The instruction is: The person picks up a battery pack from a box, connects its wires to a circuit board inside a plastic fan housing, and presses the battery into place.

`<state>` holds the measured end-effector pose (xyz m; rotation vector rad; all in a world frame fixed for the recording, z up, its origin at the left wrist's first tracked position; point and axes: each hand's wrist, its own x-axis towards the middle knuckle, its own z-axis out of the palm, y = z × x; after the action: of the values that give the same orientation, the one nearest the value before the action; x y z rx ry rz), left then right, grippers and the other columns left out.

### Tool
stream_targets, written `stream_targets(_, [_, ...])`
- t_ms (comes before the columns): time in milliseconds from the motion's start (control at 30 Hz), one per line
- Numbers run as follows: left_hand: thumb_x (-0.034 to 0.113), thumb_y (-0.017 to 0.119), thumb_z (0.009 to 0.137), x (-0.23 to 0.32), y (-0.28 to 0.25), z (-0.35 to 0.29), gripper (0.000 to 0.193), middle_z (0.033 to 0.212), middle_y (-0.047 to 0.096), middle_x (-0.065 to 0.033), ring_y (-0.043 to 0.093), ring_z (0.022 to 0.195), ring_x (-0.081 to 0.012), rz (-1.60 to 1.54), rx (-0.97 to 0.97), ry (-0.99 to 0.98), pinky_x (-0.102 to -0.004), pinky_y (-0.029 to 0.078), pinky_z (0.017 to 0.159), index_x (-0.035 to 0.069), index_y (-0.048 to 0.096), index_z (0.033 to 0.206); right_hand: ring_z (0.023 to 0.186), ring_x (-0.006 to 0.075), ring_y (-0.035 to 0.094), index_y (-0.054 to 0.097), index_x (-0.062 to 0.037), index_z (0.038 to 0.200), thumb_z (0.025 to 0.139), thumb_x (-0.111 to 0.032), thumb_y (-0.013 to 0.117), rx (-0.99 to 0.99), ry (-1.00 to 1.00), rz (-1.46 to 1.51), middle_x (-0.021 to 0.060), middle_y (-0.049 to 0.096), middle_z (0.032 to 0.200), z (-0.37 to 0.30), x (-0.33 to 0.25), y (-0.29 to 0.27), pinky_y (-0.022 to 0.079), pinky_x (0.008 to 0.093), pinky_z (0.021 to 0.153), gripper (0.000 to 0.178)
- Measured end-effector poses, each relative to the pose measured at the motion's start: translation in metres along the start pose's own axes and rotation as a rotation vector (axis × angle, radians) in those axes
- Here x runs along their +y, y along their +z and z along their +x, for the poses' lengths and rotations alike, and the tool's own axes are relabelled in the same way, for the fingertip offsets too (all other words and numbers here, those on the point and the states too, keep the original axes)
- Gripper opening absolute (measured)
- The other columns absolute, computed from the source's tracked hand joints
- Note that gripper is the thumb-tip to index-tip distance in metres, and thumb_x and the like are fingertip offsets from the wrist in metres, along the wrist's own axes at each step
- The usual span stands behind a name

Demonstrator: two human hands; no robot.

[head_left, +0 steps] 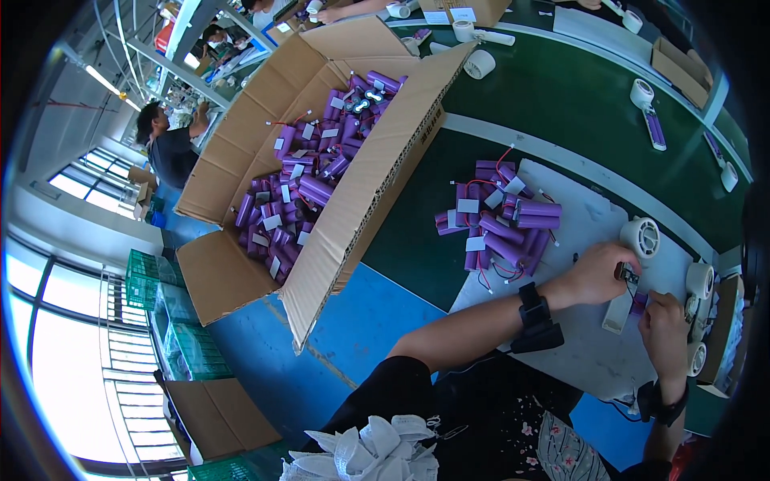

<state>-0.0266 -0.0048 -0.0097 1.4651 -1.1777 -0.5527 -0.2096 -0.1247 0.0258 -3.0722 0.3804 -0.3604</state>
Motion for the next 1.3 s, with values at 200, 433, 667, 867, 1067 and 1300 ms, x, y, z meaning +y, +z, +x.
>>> stream_targets(200, [0.000,0.060,0.067,-0.001,0.000,0.001,0.026,0.082,0.063,-0.0116,0.062,0.067,-0.0225,0.001,0.013,0.046,-0.0346,0.049,0.063,0.005,0.067,0.092,0.092,0.0335,0.060,0.063,0.0044,0.083,0.075,0.000,0.067,-0.090,0.080,0.214,0.0143,0.067,0.097,0.005,0.010,-0.018,0.047,0.0402,0.085,0.011])
stream_targets(433, [0.001,0.061,0.070,0.001,-0.007,0.000,0.030,0.086,0.064,-0.0093,0.060,0.070,-0.0153,-0.005,-0.089,-0.065,-0.0298,0.049,0.065,0.006,0.067,0.100,0.085,0.0329,0.064,0.065,0.0018,0.084,0.074,-0.003,0.067,-0.070,-0.014,0.277,0.0154,0.067,0.101,0.013,0.005,-0.025,0.052,0.0389,0.078,0.011])
stream_targets(667, [0.004,0.062,0.074,0.006,-0.007,-0.001,0.030,0.081,0.064,-0.0053,0.058,0.065,-0.0108,-0.014,-0.119,-0.119,-0.0262,0.047,0.061,0.007,0.067,0.103,0.081,0.0337,0.064,0.066,0.0014,0.079,0.077,-0.006,0.065,-0.176,-0.065,0.068,0.0148,0.068,0.094,0.010,0.001,-0.022,0.053,0.0393,0.075,0.008])
stream_targets(867, [0.004,0.062,0.074,0.009,-0.008,0.000,0.029,0.076,0.064,-0.0048,0.058,0.061,-0.0100,-0.025,-0.126,-0.138,-0.0262,0.047,0.058,0.007,0.068,0.103,0.077,0.0336,0.064,0.064,0.0032,0.076,0.078,-0.006,0.064,-0.222,-0.006,0.070,0.0151,0.067,0.087,0.018,0.001,-0.029,0.053,0.0403,0.073,0.010])
stream_targets(1067, [0.005,0.062,0.075,0.003,-0.007,0.001,0.028,0.076,0.064,-0.0050,0.058,0.061,-0.0099,-0.010,-0.107,-0.100,-0.0263,0.046,0.057,0.007,0.068,0.102,0.073,0.0328,0.063,0.062,0.0055,0.070,0.077,-0.007,0.064,-0.055,-0.087,0.253,0.0151,0.065,0.078,0.016,0.001,-0.031,0.052,0.0402,0.070,0.015])
stream_targets(1300, [0.005,0.063,0.075,0.008,-0.008,0.002,0.026,0.076,0.065,-0.0050,0.059,0.062,-0.0103,-0.005,-0.113,-0.107,-0.0265,0.047,0.058,0.007,0.068,0.101,0.081,0.0328,0.065,0.065,0.0033,0.073,0.076,-0.006,0.064,-0.208,-0.077,0.061,0.0157,0.068,0.089,0.017,0.001,-0.022,0.052,0.0403,0.078,0.010])
